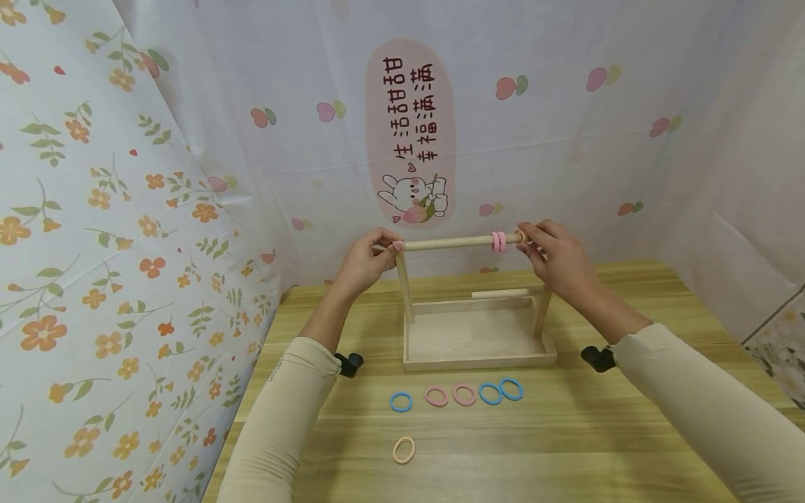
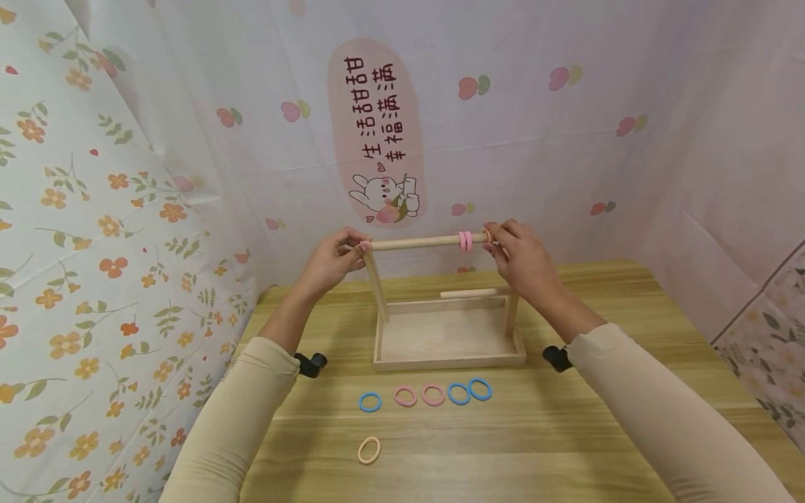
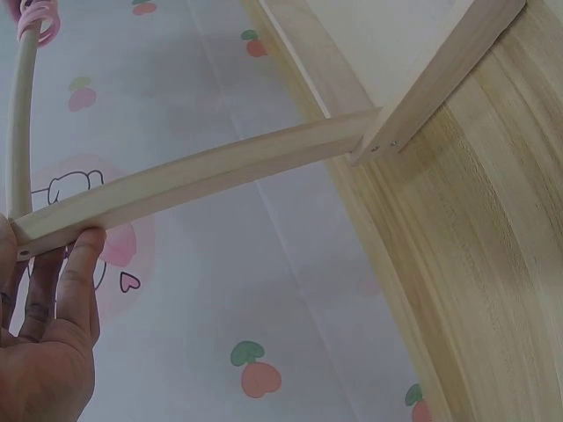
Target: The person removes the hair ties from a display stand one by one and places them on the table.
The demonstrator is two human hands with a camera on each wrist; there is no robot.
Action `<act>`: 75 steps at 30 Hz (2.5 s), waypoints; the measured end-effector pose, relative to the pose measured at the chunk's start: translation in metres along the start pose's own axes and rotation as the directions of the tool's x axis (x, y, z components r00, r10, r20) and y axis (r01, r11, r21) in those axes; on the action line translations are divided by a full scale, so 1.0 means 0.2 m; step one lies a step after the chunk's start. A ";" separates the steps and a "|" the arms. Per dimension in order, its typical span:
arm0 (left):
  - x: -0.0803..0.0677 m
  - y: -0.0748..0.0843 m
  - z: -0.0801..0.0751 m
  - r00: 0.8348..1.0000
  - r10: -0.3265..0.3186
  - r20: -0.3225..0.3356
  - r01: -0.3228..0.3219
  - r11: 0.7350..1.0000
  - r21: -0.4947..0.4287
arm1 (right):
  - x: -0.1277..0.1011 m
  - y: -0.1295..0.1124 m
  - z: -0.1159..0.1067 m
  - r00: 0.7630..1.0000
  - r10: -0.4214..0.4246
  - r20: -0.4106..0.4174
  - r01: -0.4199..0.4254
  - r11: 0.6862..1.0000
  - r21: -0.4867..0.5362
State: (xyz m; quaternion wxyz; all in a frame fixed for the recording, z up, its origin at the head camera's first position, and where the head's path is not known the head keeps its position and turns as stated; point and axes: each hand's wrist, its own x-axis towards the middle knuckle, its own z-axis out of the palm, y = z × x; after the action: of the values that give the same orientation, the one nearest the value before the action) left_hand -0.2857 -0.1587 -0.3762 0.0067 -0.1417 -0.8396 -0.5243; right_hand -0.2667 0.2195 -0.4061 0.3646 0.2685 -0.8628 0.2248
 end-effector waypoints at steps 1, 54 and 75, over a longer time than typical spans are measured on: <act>0.00 0.00 0.00 1.000 -0.001 0.000 0.001 1.000 -0.001 | 0.00 0.00 0.00 1.000 -0.004 -0.005 0.004 1.000 -0.001; 0.00 0.00 0.00 1.000 -0.002 0.000 0.002 1.000 -0.018 | -0.11 -0.04 -0.04 0.960 0.251 0.126 -0.254 0.967 0.010; 0.00 -0.01 0.00 1.000 -0.003 -0.002 0.002 1.000 -0.027 | -0.16 -0.15 0.01 0.946 0.162 0.280 -0.185 0.981 0.057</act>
State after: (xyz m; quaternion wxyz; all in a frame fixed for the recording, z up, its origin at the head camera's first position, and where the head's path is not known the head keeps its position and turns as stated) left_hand -0.2870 -0.1589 -0.3784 0.0052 -0.1401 -0.8326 -0.5358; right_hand -0.2296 0.2048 -0.4243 0.2091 0.2347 -0.9152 0.2521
